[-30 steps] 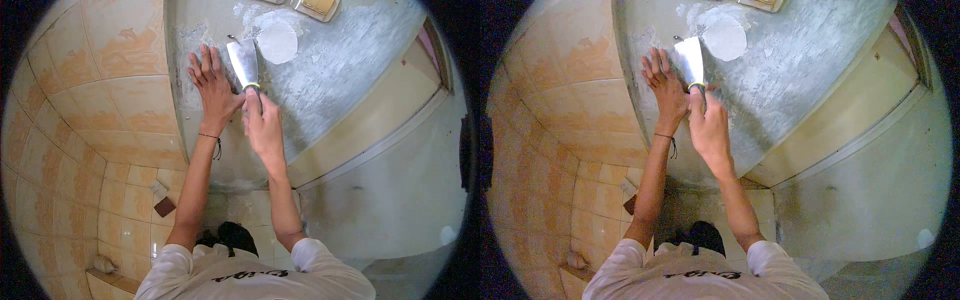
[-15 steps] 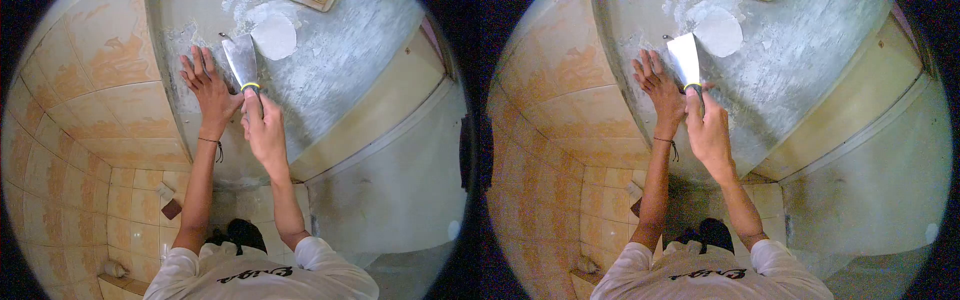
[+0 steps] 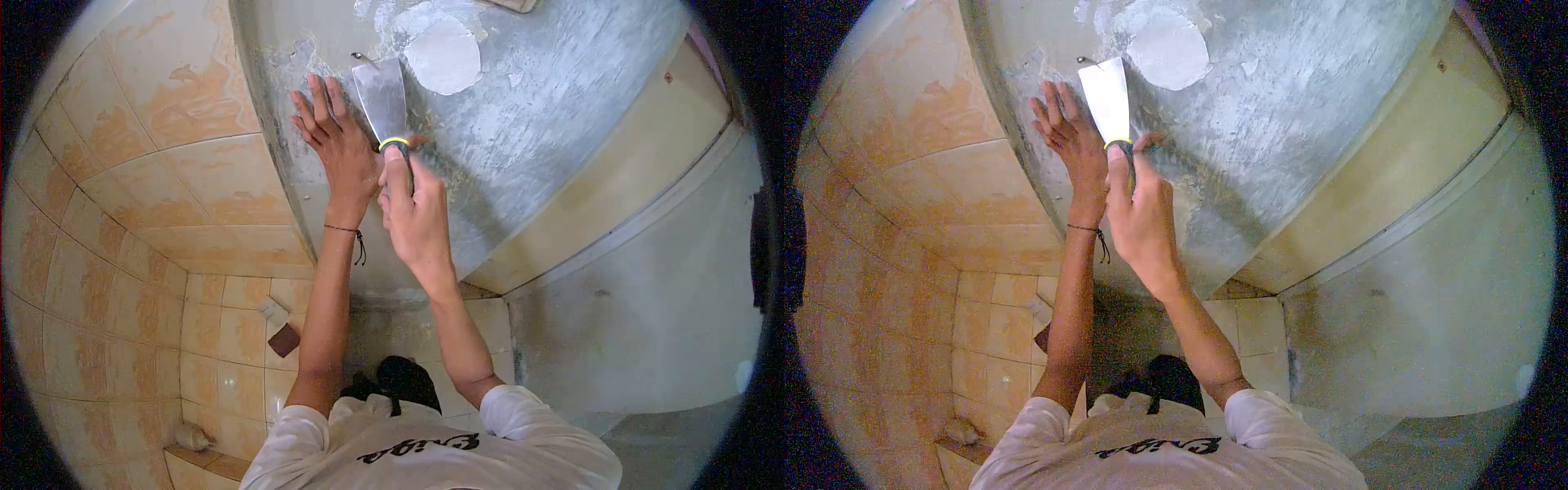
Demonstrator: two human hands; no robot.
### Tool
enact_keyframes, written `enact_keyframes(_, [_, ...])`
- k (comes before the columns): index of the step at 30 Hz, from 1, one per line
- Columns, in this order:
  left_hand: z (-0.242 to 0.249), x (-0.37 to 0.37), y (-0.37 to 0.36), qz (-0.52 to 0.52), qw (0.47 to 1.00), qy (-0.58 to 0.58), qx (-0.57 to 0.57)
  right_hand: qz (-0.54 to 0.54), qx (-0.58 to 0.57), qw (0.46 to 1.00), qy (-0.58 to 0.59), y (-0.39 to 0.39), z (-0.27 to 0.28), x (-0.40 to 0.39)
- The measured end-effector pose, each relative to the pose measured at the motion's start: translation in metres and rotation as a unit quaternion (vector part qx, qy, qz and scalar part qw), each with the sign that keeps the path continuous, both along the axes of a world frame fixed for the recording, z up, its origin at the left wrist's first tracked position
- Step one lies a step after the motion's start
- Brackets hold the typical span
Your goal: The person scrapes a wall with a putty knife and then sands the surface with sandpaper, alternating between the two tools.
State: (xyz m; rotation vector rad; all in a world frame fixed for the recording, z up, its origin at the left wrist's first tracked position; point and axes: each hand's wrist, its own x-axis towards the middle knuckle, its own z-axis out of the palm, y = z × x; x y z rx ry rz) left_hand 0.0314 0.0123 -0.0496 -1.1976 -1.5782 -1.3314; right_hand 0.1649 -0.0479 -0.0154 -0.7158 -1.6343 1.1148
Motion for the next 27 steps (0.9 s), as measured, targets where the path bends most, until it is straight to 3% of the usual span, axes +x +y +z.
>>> enact_keyframes(5, [-0.001, 0.000, 0.001, 0.000, 1.000, -0.002, -0.003, 0.017, -0.030, 0.999, 0.023, 0.002, -0.001, -0.002])
enact_keyframes(7, [0.000, 0.000, 0.003, 0.011, 1.000, 0.002, -0.004, 0.010, 0.009, 0.998, 0.066, 0.001, -0.009, -0.009])
enact_keyframes(11, [0.002, 0.000, -0.001, -0.006, 1.000, -0.001, 0.006, 0.018, -0.035, 0.999, 0.028, -0.002, -0.005, -0.001])
enact_keyframes(22, [-0.001, 0.000, 0.003, 0.002, 1.000, 0.003, 0.002, 0.019, -0.018, 0.995, 0.094, -0.006, -0.009, -0.013])
enact_keyframes(27, [-0.002, -0.002, 0.005, 0.008, 1.000, 0.002, 0.006, 0.041, -0.092, 0.988, 0.116, -0.012, -0.008, -0.012])
